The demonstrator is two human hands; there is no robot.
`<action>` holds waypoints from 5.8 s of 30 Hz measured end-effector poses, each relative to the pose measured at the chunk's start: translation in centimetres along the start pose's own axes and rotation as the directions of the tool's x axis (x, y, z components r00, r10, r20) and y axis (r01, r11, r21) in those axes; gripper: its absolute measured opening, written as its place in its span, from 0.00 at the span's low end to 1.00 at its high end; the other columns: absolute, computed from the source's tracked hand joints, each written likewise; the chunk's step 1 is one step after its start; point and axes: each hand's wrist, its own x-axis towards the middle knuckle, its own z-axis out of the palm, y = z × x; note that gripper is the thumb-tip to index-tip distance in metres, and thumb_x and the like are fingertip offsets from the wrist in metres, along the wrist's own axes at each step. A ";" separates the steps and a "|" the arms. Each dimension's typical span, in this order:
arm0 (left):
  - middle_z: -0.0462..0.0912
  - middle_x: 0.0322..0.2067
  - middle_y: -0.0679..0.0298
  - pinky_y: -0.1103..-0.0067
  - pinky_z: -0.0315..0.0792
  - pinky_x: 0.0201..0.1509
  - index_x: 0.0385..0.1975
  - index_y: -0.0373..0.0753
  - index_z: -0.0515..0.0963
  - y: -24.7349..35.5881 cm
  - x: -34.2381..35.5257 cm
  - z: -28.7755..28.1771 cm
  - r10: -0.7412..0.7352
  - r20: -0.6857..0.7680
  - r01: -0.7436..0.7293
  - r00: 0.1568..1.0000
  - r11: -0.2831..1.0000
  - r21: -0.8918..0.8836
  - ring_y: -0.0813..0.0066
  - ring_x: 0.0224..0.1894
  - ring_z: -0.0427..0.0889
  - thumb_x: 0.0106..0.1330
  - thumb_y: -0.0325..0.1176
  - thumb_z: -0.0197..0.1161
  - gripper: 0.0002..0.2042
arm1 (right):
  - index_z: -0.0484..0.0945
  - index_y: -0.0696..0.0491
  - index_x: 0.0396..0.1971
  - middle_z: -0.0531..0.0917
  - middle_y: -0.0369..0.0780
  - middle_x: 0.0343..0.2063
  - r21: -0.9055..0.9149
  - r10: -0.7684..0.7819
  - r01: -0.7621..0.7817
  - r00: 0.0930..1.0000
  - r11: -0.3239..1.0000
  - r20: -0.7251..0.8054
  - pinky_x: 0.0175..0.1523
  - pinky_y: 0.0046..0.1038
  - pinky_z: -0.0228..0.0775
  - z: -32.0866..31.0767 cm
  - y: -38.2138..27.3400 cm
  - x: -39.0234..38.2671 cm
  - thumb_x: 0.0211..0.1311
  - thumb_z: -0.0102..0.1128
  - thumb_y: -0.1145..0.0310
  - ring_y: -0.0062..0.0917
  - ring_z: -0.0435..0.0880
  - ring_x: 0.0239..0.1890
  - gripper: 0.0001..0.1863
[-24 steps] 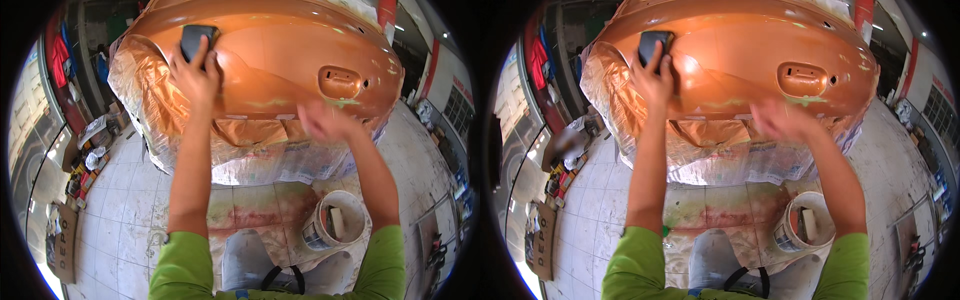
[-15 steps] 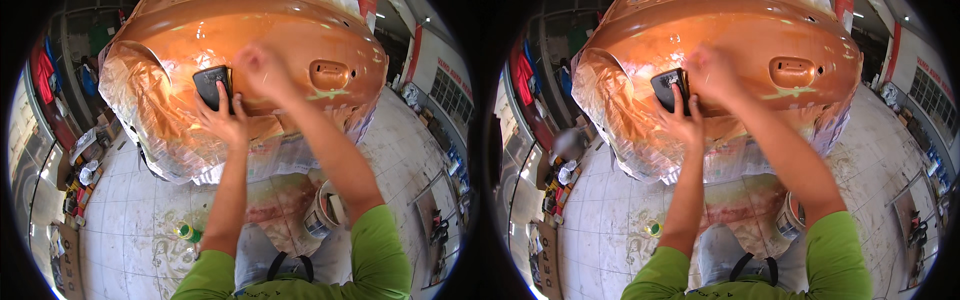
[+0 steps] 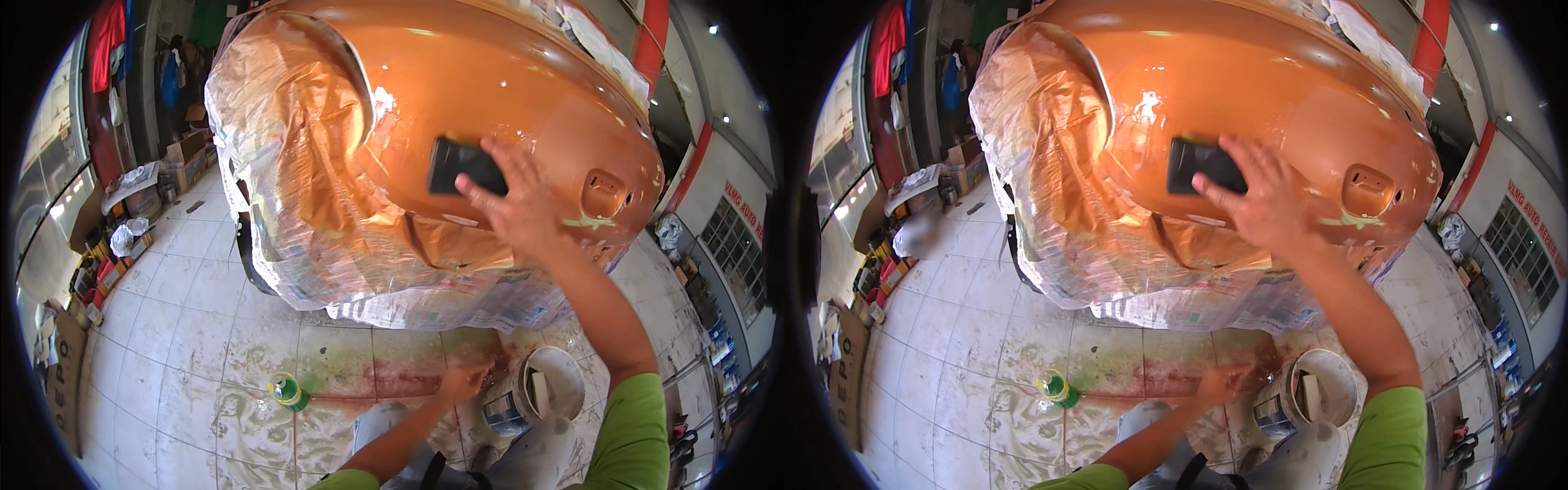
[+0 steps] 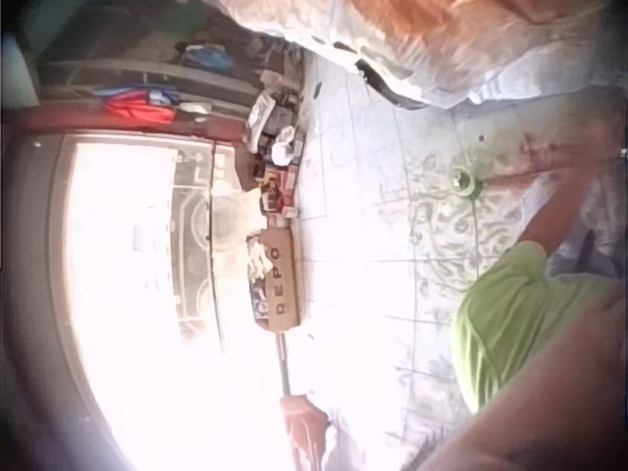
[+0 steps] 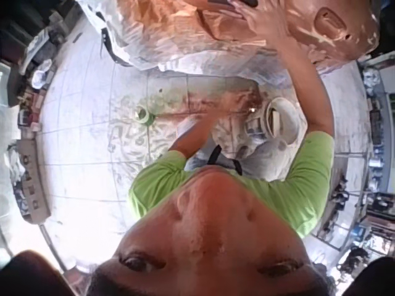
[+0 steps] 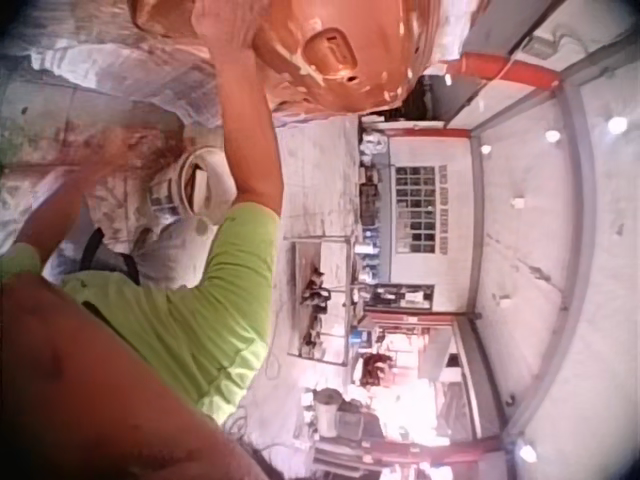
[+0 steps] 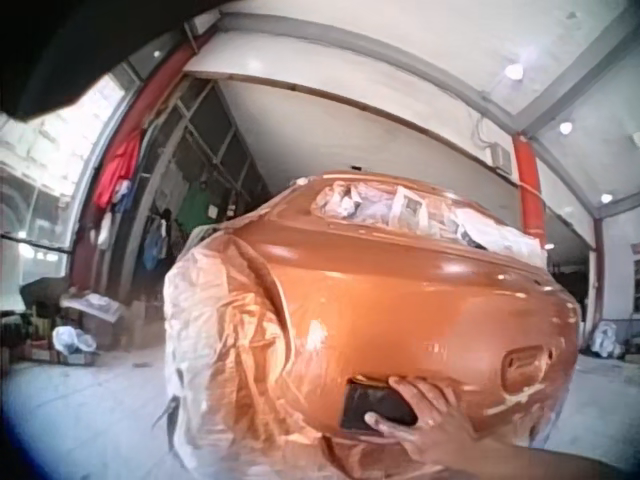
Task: The person sands the surface of an orange car part using a black sanding block and water from a white bucket. They repeatedly dip the sanding block into the bucket and rub it across the curved surface, occasionally wiping the area with their hand.
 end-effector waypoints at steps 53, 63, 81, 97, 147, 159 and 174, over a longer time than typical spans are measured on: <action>0.51 0.81 0.48 0.54 0.68 0.75 0.84 0.50 0.43 -4.5 4.0 26.9 -0.610 0.123 0.477 0.783 0.715 0.511 0.40 0.78 0.62 0.63 0.44 0.70 0.52 | 0.87 0.26 0.55 0.78 0.48 0.64 0.131 0.809 -0.986 0.005 0.101 -0.587 0.70 0.54 0.62 -5.2 27.0 -17.3 0.60 0.68 0.51 0.47 0.72 0.67 0.21; 0.72 0.70 0.45 0.55 0.74 0.68 0.81 0.47 0.51 -8.4 2.0 26.2 -0.605 0.101 0.487 0.790 0.718 0.498 0.40 0.69 0.75 0.60 0.44 0.72 0.49 | 0.90 0.21 0.52 0.79 0.43 0.64 0.128 0.488 -0.485 0.756 0.865 -0.437 0.71 0.59 0.55 -2.1 21.0 -14.2 0.59 0.71 0.54 0.44 0.73 0.67 0.19; 0.86 0.55 0.51 0.49 0.80 0.55 0.72 0.59 0.68 -1.6 4.0 29.1 -0.681 -0.368 0.711 0.632 0.322 0.625 0.40 0.53 0.86 0.55 0.35 0.71 0.40 | 0.88 0.28 0.52 0.82 0.44 0.61 0.277 0.153 -0.048 0.917 0.960 -0.369 0.59 0.47 0.73 -8.0 32.8 -28.6 0.65 0.68 0.60 0.41 0.82 0.58 0.16; 0.90 0.43 0.46 0.51 0.81 0.55 0.65 0.65 0.80 -1.8 3.8 29.8 -0.614 -0.425 0.745 0.665 0.512 0.427 0.40 0.48 0.88 0.58 0.27 0.58 0.33 | 0.89 0.35 0.56 0.82 0.46 0.60 0.146 0.119 -0.069 0.924 0.987 -0.363 0.66 0.46 0.69 -9.4 36.7 -28.2 0.60 0.74 0.66 0.46 0.80 0.61 0.23; 0.88 0.44 0.40 0.58 0.78 0.64 0.53 0.42 0.88 -0.5 -1.1 32.8 -0.445 -0.813 0.904 0.376 0.370 0.216 0.41 0.52 0.87 0.56 0.31 0.57 0.24 | 0.88 0.23 0.57 0.76 0.35 0.71 0.324 -0.095 0.113 0.993 0.939 -0.071 0.62 0.43 0.67 -6.7 31.1 -33.7 0.60 0.72 0.62 0.33 0.77 0.66 0.25; 0.88 0.45 0.42 0.56 0.79 0.62 0.52 0.47 0.90 0.7 -1.6 33.5 -0.419 -0.863 0.934 0.281 0.325 0.146 0.41 0.51 0.87 0.56 0.32 0.57 0.24 | 0.88 0.23 0.57 0.74 0.39 0.73 0.235 -0.374 0.429 0.895 0.873 -0.244 0.67 0.47 0.63 -6.3 34.6 -37.5 0.61 0.69 0.65 0.37 0.75 0.69 0.25; 0.92 0.40 0.54 0.63 0.83 0.49 0.45 0.38 0.90 -9.1 1.5 44.9 -0.976 0.168 0.710 0.140 0.218 0.670 0.59 0.41 0.91 0.65 0.52 0.70 0.22 | 0.84 0.39 0.63 0.76 0.52 0.64 0.577 0.295 -0.478 0.874 0.662 0.386 0.62 0.51 0.67 -8.4 25.7 -78.3 0.58 0.76 0.60 0.50 0.76 0.58 0.30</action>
